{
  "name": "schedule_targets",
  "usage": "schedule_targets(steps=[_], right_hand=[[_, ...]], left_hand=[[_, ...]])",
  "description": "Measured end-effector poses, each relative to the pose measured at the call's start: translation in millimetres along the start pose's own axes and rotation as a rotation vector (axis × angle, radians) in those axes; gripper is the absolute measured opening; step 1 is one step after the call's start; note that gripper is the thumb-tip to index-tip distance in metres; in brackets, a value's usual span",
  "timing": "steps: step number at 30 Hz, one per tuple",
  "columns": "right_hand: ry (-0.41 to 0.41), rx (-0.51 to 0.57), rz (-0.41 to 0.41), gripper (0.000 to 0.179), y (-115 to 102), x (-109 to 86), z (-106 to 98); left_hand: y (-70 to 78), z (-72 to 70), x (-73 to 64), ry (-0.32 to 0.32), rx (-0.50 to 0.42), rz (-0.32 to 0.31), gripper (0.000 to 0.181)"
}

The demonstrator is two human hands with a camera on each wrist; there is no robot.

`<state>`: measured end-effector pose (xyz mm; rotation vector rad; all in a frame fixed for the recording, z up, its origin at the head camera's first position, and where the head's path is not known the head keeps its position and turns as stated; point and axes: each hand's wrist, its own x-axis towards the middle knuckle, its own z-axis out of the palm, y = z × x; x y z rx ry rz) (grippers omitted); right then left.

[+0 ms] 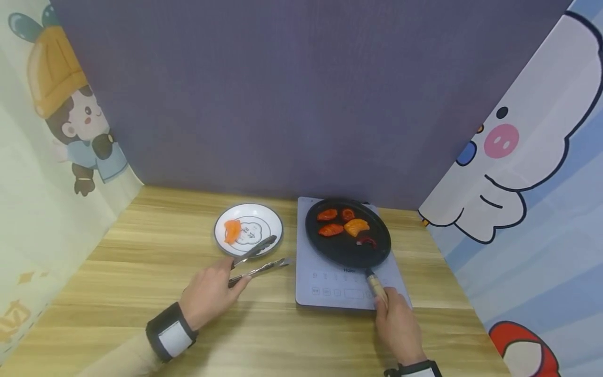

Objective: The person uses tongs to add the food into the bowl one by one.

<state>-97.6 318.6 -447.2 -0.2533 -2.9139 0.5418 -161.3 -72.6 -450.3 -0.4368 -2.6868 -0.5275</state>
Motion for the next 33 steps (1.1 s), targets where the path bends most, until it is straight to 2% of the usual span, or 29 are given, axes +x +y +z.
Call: schedule_targets(steps=[8,15,22,33], right_hand=[[-0.023,-0.001,0.031,0.031,-0.9,0.4,0.3],[-0.043,0.006,0.022,0.031,-0.5,0.6,0.1],[-0.014,0.006,-0.004,0.029,-1.5,2.2,-1.0],[-0.019,0.001,0.008,0.030,-0.7,1.4,0.0]], left_hand=[[-19.4,-6.1,0.4,0.036,0.057,-0.022,0.053],[-32.2,-9.4,0.4,0.064,0.082,-0.053,0.049],[-42.4,-11.5,3.3,0.088,0.109,-0.072,0.049],[-54.0,-9.3,13.6,0.122,0.122,-0.120,0.048]])
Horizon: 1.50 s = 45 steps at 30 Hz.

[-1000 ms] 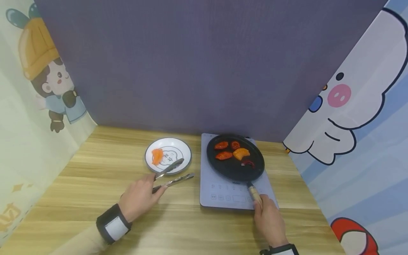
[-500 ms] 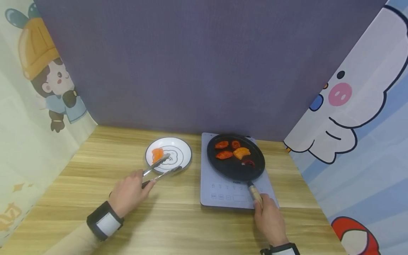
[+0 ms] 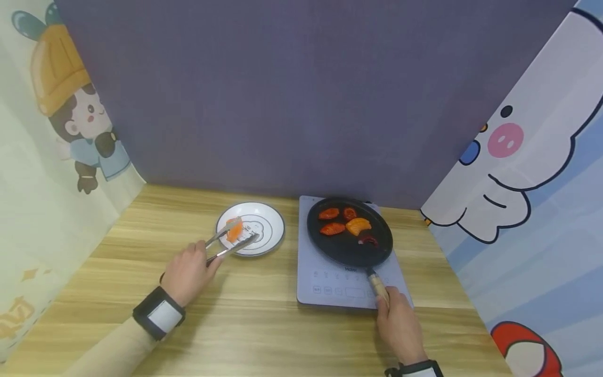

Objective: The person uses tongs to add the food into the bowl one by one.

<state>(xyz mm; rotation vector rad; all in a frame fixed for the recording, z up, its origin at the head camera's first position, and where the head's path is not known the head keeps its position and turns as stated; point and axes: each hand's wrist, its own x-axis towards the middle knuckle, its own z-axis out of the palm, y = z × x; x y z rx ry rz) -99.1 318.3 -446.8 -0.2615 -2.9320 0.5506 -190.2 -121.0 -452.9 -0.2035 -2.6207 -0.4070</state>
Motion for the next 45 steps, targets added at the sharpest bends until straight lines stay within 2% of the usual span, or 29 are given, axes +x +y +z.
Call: schedule_targets(steps=[7,12,17,25,31,36,45], right_hand=[[-0.003,-0.001,-0.004,0.030,0.3,0.5,-0.8],[0.001,-0.002,-0.001,0.030,-0.3,0.4,-1.2],[-0.012,-0.008,0.017,0.031,-0.8,0.1,-1.3],[-0.024,-0.016,0.027,0.032,-0.3,-0.3,-0.8],[-0.014,-0.020,0.008,0.033,0.3,0.0,-0.5],[0.002,-0.023,-0.006,0.032,1.2,0.0,0.4],[0.004,-0.024,-0.009,0.032,1.2,-0.5,0.4]], left_hand=[[-4.5,3.6,8.6,0.020,0.011,-0.028,0.051],[-7.2,6.5,13.2,0.009,0.019,-0.041,0.051],[-7.8,9.9,17.4,-0.039,-0.004,-0.079,0.049],[-8.1,11.2,23.5,-0.153,-0.024,-0.135,0.047],[-7.7,13.4,30.6,-0.176,-0.015,-0.123,0.044],[-6.1,12.6,36.8,-0.227,-0.010,-0.151,0.042],[-11.7,14.9,37.0,-0.261,-0.004,-0.156,0.038]])
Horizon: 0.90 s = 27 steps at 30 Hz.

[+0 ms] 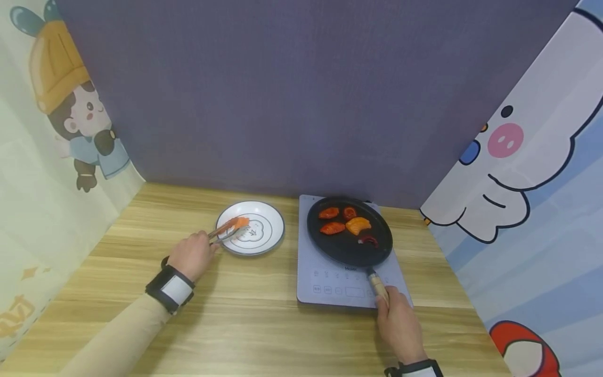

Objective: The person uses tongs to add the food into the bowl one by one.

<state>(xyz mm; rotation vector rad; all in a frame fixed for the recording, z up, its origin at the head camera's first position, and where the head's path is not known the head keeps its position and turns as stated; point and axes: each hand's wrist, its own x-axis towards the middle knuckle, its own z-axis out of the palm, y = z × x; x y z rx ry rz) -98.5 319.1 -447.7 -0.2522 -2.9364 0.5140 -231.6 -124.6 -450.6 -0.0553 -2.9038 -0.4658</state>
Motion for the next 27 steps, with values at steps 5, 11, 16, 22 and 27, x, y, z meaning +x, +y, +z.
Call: schedule_targets(steps=[5,11,16,22,27], right_hand=[[-0.001,0.001,-0.003,0.032,-0.7,0.2,-0.1],[0.002,-0.002,0.002,0.031,-1.1,0.1,0.0],[-0.004,0.001,0.007,0.031,-1.8,-0.4,-0.6],[-0.011,0.001,0.009,0.032,-1.9,-0.1,-0.9],[-0.010,-0.001,0.008,0.032,-1.5,0.1,-1.0]], left_hand=[[-3.1,0.3,0.3,0.000,0.019,0.033,0.038],[-0.2,-3.0,-1.5,0.009,0.000,0.027,0.041],[5.7,-2.8,-1.5,0.005,-0.007,0.024,0.040],[7.2,0.4,0.6,0.008,0.011,0.048,0.036],[6.8,1.6,0.8,-0.001,0.028,0.049,0.035]])
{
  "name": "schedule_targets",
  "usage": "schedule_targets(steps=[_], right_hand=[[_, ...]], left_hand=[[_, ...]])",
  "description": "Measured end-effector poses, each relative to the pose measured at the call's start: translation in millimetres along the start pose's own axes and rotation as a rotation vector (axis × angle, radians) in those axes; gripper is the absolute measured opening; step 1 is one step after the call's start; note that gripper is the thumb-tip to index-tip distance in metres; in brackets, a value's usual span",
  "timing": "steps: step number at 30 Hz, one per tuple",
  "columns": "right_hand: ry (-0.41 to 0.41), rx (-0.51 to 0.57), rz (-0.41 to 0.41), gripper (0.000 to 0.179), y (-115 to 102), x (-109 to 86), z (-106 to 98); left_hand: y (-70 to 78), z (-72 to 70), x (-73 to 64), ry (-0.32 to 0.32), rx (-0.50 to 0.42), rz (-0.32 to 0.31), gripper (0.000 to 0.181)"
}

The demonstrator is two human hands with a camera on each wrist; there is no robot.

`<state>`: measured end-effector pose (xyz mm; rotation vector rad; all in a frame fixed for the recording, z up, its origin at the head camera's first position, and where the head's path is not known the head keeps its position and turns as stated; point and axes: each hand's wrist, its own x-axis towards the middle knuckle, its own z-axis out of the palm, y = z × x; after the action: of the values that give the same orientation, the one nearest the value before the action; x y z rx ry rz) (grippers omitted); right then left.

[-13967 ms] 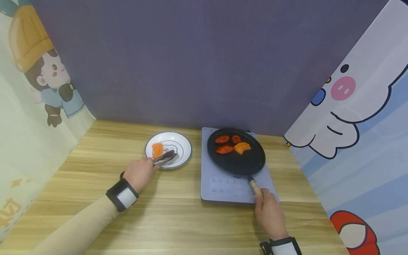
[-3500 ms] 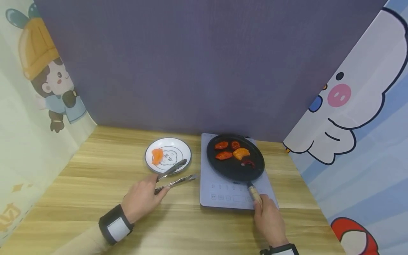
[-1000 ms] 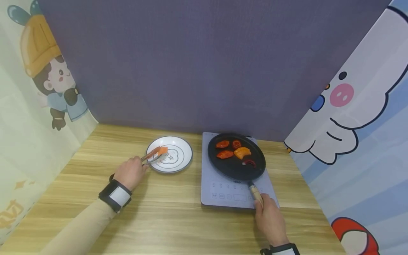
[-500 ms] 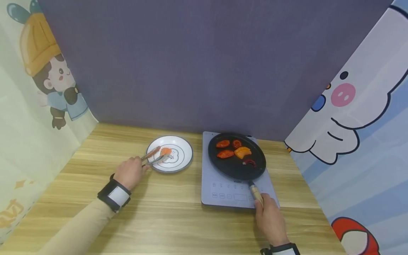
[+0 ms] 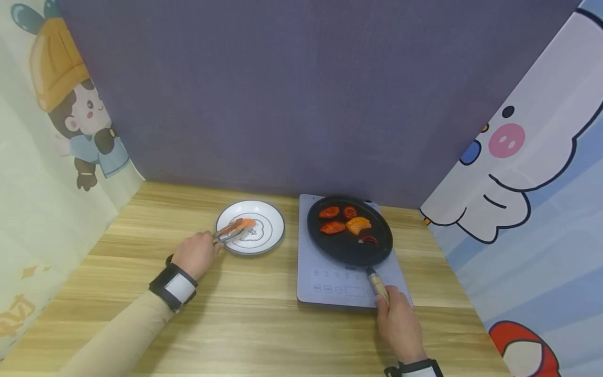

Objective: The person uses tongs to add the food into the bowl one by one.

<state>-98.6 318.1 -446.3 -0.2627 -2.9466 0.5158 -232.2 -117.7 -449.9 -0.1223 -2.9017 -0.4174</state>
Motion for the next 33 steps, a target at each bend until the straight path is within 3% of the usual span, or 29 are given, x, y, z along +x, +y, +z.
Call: schedule_targets(steps=[5,21,33], right_hand=[[0.010,-0.001,-0.014,0.032,0.0,-0.6,-0.2],[0.016,0.001,-0.020,0.031,-1.5,-0.8,-0.6],[0.010,0.005,-0.017,0.031,-0.7,-0.4,0.2]], left_hand=[[-0.4,0.0,-0.4,-0.001,0.020,0.008,0.034],[-6.1,8.2,-6.3,0.100,0.020,0.047,0.036],[-5.6,6.4,-8.7,0.102,0.002,0.060,0.035]])
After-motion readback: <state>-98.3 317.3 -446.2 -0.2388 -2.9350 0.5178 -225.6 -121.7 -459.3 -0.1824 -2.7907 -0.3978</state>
